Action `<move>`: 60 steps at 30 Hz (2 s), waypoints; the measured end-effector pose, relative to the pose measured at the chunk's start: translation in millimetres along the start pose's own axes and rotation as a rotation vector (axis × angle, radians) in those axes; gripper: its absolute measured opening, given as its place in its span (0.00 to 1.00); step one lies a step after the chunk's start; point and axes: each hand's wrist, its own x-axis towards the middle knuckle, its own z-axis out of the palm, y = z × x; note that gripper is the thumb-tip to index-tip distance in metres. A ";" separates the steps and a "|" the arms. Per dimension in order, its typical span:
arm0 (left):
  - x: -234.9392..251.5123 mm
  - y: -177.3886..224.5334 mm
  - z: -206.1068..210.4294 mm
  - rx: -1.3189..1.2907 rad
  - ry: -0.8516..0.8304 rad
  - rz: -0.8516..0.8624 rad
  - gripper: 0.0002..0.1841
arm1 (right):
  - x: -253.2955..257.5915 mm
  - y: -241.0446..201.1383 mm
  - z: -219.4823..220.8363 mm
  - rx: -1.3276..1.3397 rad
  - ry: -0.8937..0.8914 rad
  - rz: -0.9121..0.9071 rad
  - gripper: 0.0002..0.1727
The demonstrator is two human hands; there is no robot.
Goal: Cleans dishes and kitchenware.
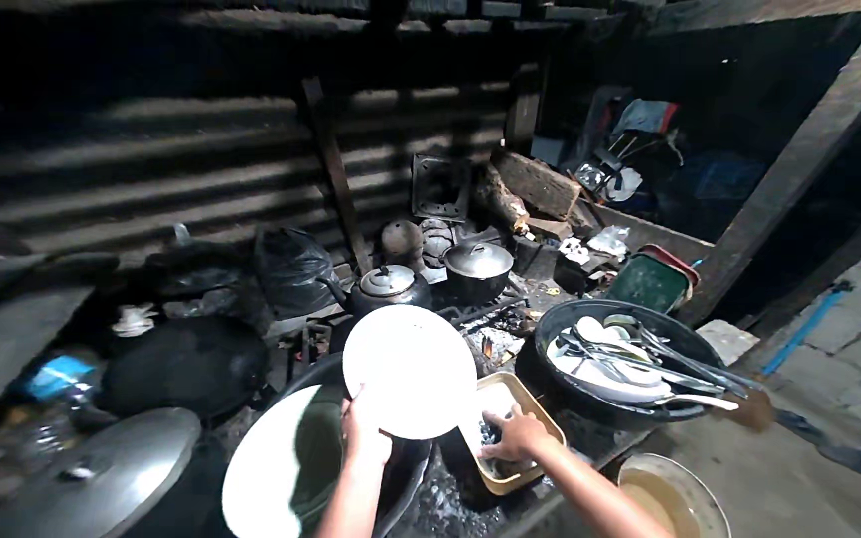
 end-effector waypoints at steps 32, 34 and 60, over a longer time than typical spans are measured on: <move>-25.1 -64.9 28.3 -0.111 -0.208 -0.174 0.25 | -28.1 -98.0 -21.4 0.402 0.595 -0.340 0.27; -3.2 -57.7 15.8 -0.144 -0.211 -0.125 0.28 | -28.7 -84.1 -3.6 0.273 0.643 -0.594 0.25; -9.9 -68.8 9.2 -0.135 -0.616 -0.514 0.18 | -57.8 -50.2 -118.6 0.730 1.476 -0.894 0.21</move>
